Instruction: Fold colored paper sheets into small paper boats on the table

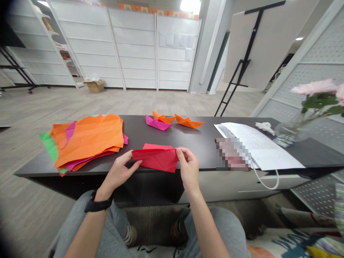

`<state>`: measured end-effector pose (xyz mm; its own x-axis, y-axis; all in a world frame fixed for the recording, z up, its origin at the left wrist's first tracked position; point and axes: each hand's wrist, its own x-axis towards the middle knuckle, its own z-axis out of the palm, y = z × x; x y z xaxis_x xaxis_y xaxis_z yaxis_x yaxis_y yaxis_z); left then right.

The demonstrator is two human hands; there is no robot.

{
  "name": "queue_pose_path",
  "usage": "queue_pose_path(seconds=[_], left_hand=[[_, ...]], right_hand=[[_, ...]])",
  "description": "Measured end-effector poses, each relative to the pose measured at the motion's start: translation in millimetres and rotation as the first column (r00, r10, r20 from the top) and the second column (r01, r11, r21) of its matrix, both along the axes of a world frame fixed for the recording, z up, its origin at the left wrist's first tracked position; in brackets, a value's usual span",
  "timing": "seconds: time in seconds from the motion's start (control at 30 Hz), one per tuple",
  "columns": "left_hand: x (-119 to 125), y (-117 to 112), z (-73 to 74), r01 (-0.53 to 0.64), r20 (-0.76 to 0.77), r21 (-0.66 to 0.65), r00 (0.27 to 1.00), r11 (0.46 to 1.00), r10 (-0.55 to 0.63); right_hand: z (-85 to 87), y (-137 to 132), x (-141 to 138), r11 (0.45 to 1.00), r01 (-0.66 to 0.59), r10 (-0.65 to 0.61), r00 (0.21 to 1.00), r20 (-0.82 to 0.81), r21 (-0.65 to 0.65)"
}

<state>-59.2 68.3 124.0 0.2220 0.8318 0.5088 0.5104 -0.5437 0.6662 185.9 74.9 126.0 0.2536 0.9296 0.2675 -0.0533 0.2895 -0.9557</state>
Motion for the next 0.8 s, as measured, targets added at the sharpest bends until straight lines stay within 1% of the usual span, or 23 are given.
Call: queue_pose_path(seconds=[0.1, 0.17, 0.23, 0.27, 0.3, 0.37, 0.4, 0.47, 0.53, 0.6, 0.67, 0.73, 0.8], left_hand=[[2.0, -0.1, -1.1, -0.042, 0.015, -0.011, 0.999, 0.999, 0.042], [2.2, 0.6, -2.7, -0.07, 0.037, 0.004, 0.997, 0.998, 0.07], [1.4, 1.6, -3.4, -0.073, 0.063, 0.027, 0.995, 0.997, 0.072], [0.5, 2.2, -3.4, -0.06, 0.074, 0.04, 0.996, 0.997, 0.057], [-0.5, 2.8, -3.3, -0.038, 0.081, 0.052, 0.996, 0.998, 0.034], [-3.5, 4.5, -3.3, 0.012, 0.07, 0.072, 0.997, 0.997, -0.017], [-5.4, 5.5, -3.6, 0.032, 0.045, 0.074, 0.998, 0.997, -0.035], [-9.9, 7.4, -5.2, 0.056, -0.044, 0.056, 0.998, 0.997, -0.054], [-14.7, 8.1, -7.1, 0.071, -0.144, 0.033, 0.987, 0.997, -0.066], [-18.9, 7.0, -7.5, 0.087, -0.221, 0.019, 0.972, 0.996, -0.08], [-21.6, 4.3, -5.4, 0.096, -0.284, 0.016, 0.955, 0.995, -0.087], [-22.4, 1.3, -1.0, 0.119, -0.345, 0.01, 0.932, 0.993, -0.108], [-21.7, -0.9, 3.9, 0.17, -0.391, 0.003, 0.907, 0.985, -0.156]], right_hand=[[0.5, -1.7, -2.4, 0.999, 0.043, -0.043, 0.999, 0.033, 0.01], [1.1, -3.1, -0.9, 1.0, 0.015, -0.016, 0.997, 0.08, 0.025], [2.5, -4.8, 3.2, 0.996, -0.065, 0.054, 0.986, 0.155, 0.063], [3.5, -5.5, 6.1, 0.986, -0.131, 0.108, 0.972, 0.209, 0.1], [4.5, -6.0, 9.2, 0.969, -0.207, 0.163, 0.947, 0.276, 0.138], [5.9, -5.7, 15.6, 0.92, -0.343, 0.236, 0.871, 0.431, 0.191], [5.9, -4.8, 18.6, 0.901, -0.386, 0.243, 0.826, 0.508, 0.198], [4.0, -1.7, 23.9, 0.893, -0.412, 0.212, 0.743, 0.634, 0.184], [-0.1, 1.7, 28.5, 0.889, -0.434, 0.202, 0.659, 0.725, 0.147], [-4.6, 4.2, 32.4, 0.878, -0.469, 0.223, 0.582, 0.782, 0.099], [-7.9, 5.1, 35.4, 0.875, -0.479, 0.239, 0.546, 0.803, 0.066], [-9.2, 5.3, 37.0, 0.875, -0.48, 0.247, 0.546, 0.801, 0.057], [-9.1, 5.6, 37.1, 0.867, -0.495, 0.264, 0.553, 0.79, 0.056]])
